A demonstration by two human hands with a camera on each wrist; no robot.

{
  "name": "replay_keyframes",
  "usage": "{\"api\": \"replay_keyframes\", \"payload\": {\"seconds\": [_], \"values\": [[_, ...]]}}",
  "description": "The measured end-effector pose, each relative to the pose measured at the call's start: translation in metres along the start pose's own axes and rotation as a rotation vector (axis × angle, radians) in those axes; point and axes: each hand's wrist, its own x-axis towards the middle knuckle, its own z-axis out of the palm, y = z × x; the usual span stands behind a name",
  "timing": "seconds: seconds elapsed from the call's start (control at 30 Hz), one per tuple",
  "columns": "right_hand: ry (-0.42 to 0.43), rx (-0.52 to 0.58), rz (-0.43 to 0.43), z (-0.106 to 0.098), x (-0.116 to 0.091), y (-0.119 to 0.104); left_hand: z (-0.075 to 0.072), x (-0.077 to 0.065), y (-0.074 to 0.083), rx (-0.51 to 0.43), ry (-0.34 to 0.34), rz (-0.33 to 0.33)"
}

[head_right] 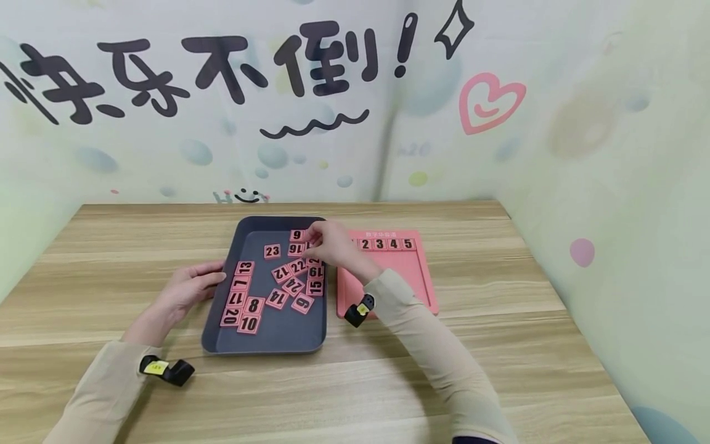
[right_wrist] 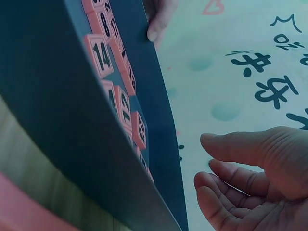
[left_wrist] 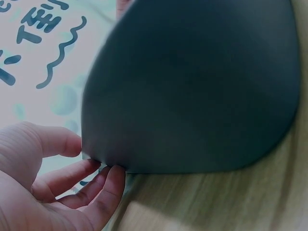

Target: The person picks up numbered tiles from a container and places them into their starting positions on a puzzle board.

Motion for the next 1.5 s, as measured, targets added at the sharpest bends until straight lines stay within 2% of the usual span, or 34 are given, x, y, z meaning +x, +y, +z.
{"api": "replay_keyframes", "payload": {"seconds": [0.33, 0.53, 1.0, 1.27, 1.5], "values": [[0.001, -0.026, 0.009, 0.008, 0.003, -0.007, 0.0, 0.0, 0.001, -0.01, 0.0, -0.002], [-0.022, -0.004, -0.001, 0.009, 0.002, -0.006, 0.0, -0.001, 0.002, -0.022, 0.001, -0.004], [-0.105, 0.062, -0.035, 0.016, -0.022, -0.001, -0.002, 0.001, 0.003, -0.02, -0.013, -0.006], [-0.143, -0.034, -0.058, 0.027, -0.036, -0.004, -0.003, 0.0, 0.0, -0.018, -0.008, -0.009], [-0.153, -0.205, -0.168, 0.035, -0.041, -0.008, -0.003, 0.0, -0.001, -0.015, -0.009, 0.003]]}}
